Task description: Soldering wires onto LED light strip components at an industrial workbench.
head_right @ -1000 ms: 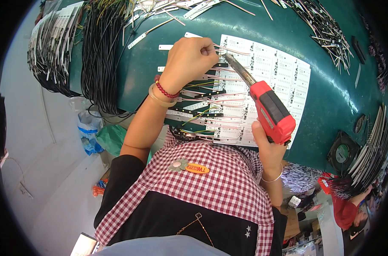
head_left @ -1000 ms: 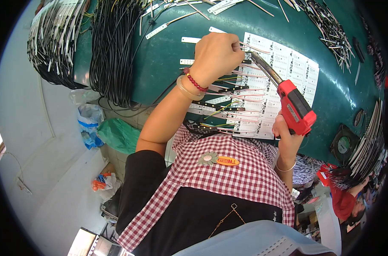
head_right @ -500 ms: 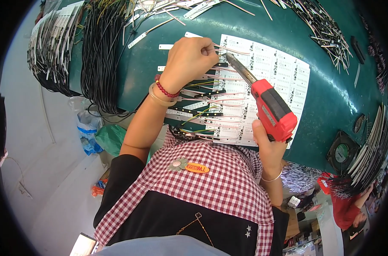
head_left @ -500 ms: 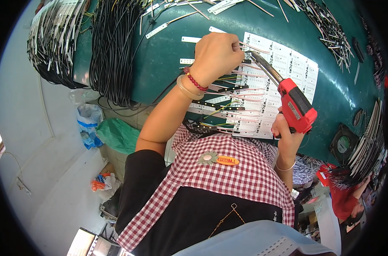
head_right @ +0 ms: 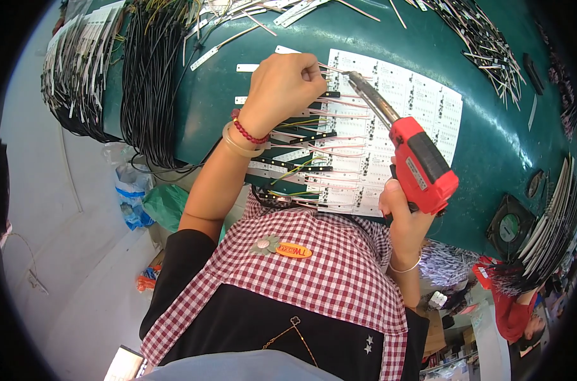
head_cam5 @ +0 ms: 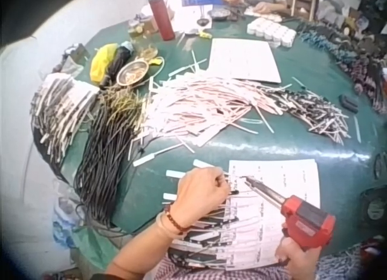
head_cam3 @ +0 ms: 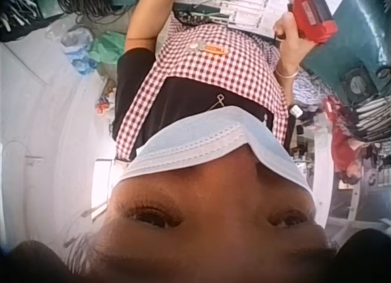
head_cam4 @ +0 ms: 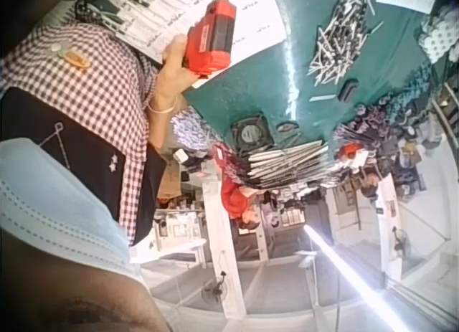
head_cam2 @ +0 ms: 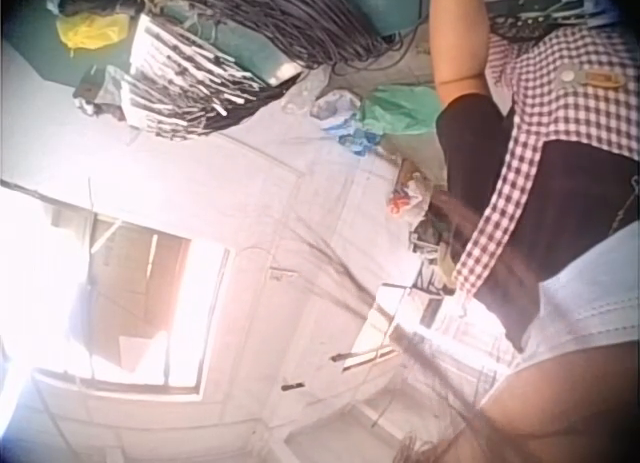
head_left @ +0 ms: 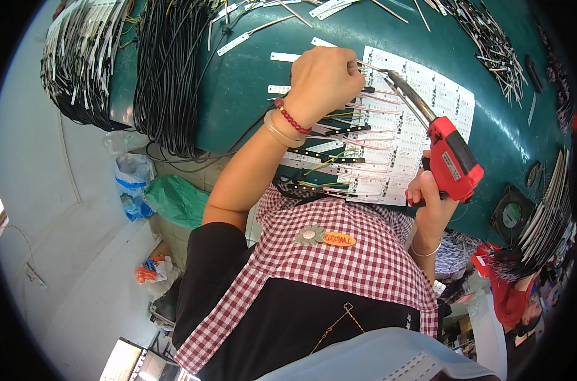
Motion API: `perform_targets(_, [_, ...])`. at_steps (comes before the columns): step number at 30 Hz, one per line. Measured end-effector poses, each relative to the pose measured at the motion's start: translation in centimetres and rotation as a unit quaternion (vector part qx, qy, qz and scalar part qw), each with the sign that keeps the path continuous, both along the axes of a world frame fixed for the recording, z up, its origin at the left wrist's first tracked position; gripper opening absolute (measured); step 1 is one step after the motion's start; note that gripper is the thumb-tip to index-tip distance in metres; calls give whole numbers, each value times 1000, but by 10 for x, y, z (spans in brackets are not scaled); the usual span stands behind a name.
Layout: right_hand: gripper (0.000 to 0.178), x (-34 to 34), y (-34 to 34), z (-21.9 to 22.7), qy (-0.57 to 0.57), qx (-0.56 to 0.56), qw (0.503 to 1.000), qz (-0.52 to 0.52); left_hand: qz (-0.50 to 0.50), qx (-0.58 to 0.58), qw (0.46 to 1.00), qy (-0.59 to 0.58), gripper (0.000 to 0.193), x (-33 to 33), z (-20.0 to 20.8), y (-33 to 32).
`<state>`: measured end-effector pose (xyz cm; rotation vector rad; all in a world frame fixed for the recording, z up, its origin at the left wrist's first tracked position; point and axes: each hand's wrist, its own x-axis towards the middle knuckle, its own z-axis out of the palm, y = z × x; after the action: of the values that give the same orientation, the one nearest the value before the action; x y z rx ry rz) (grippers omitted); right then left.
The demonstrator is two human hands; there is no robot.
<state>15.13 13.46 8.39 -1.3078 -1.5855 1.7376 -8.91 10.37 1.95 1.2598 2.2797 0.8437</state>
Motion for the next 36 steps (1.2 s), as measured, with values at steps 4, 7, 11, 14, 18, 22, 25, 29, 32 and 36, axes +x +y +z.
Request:
perform_targets(4, [33,7,6,-5,43,23,999,4,-13,-9,1000,15,12,-1,3,0])
perform_targets(7, [33,14,9,-10,35,32,999,20,-12,31,999,-43,11,-1,5,-3])
perform_targets(11, [31,11,9,-12,50,-4,999,20,-9,47,997,-53,10,1,5,-6])
perform_targets(14, [29,10,8,-15,17,-8,1000,23,-19,36,999,-3,9,3,3,-3])
perform_targets(18, [23,10,8,-17,10,0,999,32,-29,22,999,38,8,2,0,1])
perform_targets(22, [17,13,7,-18,-23,3,999,31,-31,23,999,23,8,2,1,1])
perform_targets(25, [15,16,7,-20,-21,-2,999,36,-29,27,999,35,10,2,0,2])
perform_targets(29, [19,13,7,-17,-23,2,999,44,-25,28,999,32,11,2,-1,1])
perform_targets(32, [25,8,6,-9,0,1,1000,6,-24,27,999,29,11,2,0,1])
perform_targets(36, [29,8,6,-5,18,-2,1000,2,-23,25,999,28,12,2,0,1])
